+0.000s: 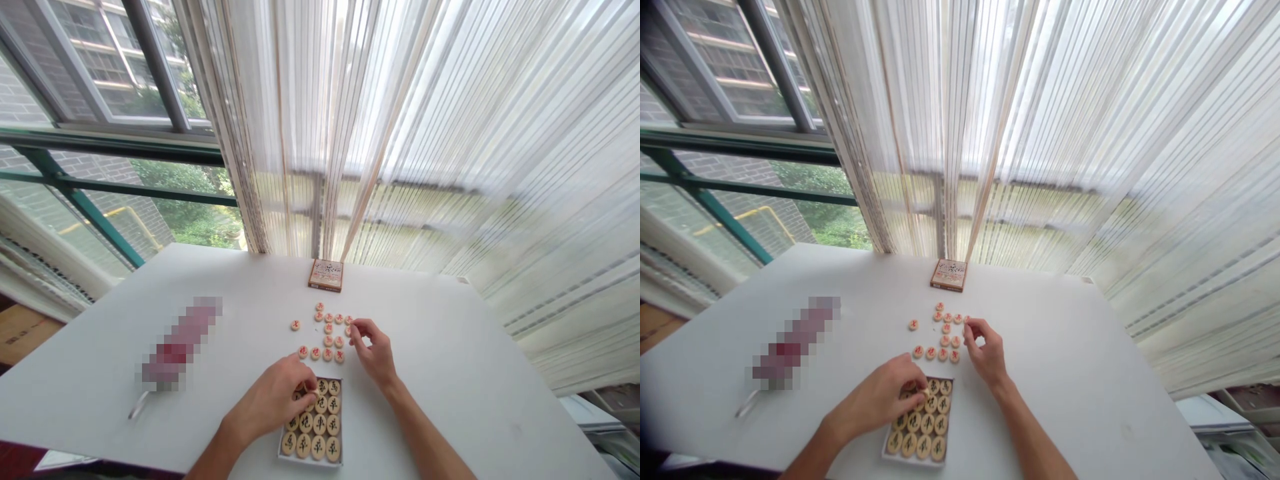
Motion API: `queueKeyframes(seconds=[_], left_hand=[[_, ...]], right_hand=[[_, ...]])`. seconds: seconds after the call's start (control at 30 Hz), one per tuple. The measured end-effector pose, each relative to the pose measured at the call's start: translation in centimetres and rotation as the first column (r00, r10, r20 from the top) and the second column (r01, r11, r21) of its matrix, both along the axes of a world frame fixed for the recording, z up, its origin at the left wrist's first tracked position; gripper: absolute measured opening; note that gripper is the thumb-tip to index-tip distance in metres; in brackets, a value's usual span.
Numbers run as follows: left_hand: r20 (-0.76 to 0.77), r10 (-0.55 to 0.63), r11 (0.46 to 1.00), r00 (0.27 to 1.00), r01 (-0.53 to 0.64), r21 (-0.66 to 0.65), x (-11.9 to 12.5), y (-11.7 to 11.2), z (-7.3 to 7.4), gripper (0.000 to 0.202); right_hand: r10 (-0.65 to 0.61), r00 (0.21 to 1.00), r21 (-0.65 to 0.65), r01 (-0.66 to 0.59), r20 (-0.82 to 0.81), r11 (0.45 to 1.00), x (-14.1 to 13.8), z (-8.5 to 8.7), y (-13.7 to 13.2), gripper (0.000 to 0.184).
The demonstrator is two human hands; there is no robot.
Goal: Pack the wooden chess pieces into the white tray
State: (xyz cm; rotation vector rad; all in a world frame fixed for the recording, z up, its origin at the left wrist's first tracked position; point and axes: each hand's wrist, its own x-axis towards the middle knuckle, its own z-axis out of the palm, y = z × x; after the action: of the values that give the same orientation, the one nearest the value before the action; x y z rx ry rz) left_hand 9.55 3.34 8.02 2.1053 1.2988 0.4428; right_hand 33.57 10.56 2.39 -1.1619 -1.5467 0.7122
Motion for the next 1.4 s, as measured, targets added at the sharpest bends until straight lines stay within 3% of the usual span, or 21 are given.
queueKeyframes(seconds=[0.4,0.6,1.13,1.4], left_hand=[[-0.023,-0.050,0.994,0.998,0.052,0.098,0.1,-0.4,-0.7,0.023],[-0.003,-0.076,0.988,0.997,0.076,0.134,0.2,-0.4,-1.2,0.013],[0.019,-0.068,0.974,0.997,0.062,0.219,-0.6,0.1,-2.7,0.017],[-0.016,-0.049,0.969,0.999,0.052,0.242,-0.7,0.1,-2.3,0.013]], right_hand=[[0.008,1.000,0.001,-0.008,0.005,1.000,-0.1,0.4,-0.1,0.019],[0.008,1.000,-0.002,-0.008,0.008,1.000,-0.1,0.4,-0.2,0.020],[0.013,1.000,0.002,-0.013,0.012,1.000,-0.1,0.1,-0.1,0.019],[0.009,1.000,0.000,-0.009,0.015,1.000,-0.3,0.3,-0.2,0.022]])
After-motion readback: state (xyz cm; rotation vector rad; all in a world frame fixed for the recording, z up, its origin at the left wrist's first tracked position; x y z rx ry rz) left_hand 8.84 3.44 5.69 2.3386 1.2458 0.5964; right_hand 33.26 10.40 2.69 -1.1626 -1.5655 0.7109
